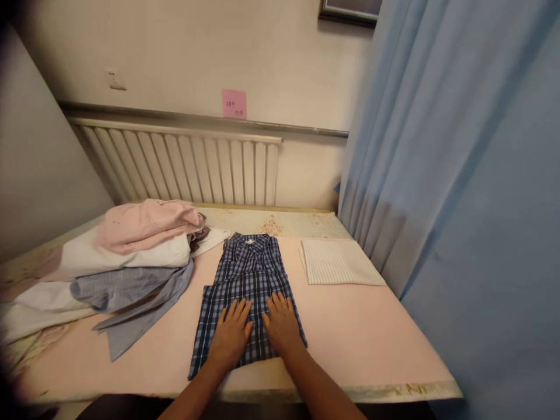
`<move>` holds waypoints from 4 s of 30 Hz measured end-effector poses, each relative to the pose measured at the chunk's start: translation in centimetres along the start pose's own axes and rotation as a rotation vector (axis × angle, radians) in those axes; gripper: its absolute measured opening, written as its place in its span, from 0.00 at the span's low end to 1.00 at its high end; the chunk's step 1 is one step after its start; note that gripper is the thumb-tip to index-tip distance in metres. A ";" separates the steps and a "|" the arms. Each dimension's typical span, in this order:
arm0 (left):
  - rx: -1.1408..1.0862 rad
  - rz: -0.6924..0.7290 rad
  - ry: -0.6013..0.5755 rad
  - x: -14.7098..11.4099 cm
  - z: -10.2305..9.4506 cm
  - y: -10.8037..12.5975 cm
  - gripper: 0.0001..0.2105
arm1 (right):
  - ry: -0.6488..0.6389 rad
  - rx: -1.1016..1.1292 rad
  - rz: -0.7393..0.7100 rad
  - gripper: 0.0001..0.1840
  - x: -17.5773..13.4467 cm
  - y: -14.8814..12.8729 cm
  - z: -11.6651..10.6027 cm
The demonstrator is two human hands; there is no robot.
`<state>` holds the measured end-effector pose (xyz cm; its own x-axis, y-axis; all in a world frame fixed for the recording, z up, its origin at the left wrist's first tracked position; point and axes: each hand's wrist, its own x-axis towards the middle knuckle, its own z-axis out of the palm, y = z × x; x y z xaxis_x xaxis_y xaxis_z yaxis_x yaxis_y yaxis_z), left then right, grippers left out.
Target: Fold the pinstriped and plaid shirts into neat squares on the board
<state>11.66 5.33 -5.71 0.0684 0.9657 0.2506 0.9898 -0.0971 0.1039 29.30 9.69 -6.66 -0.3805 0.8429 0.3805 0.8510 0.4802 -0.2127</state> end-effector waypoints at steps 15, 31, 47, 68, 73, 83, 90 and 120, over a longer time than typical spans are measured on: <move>0.002 -0.017 0.047 -0.6 -1.4 0.6 0.21 | 0.055 0.049 0.028 0.21 -0.1 -0.6 -0.5; 0.013 -0.020 0.076 -0.5 -0.9 0.3 0.20 | 0.064 0.095 0.037 0.21 -0.1 -0.4 -0.3; -0.030 -0.015 0.111 -0.5 -0.7 0.2 0.20 | 0.059 0.075 0.034 0.21 0.0 -0.3 -0.1; -0.038 -0.015 0.124 -0.6 -0.4 0.0 0.19 | 0.065 0.072 0.042 0.20 0.0 -0.4 -0.1; -0.044 -0.009 0.117 -0.6 -0.5 0.0 0.20 | 0.062 0.081 0.035 0.21 0.0 -0.4 -0.1; -0.028 -0.004 0.124 -0.6 -0.3 0.0 0.20 | 0.038 0.086 0.046 0.21 0.0 -0.4 -0.2; -0.031 -0.003 0.126 -0.5 -0.3 0.0 0.19 | 0.026 0.087 0.051 0.22 0.0 -0.3 -0.1; -0.024 -0.030 0.065 -0.5 -1.1 0.4 0.20 | 0.074 0.267 0.339 0.16 4.2 2.5 -2.5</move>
<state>11.89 4.51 -4.70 0.0292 0.9505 0.3093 0.9880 -0.0744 0.1353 30.70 13.84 -3.38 -0.0600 0.9487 0.3106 0.7962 0.2332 -0.5584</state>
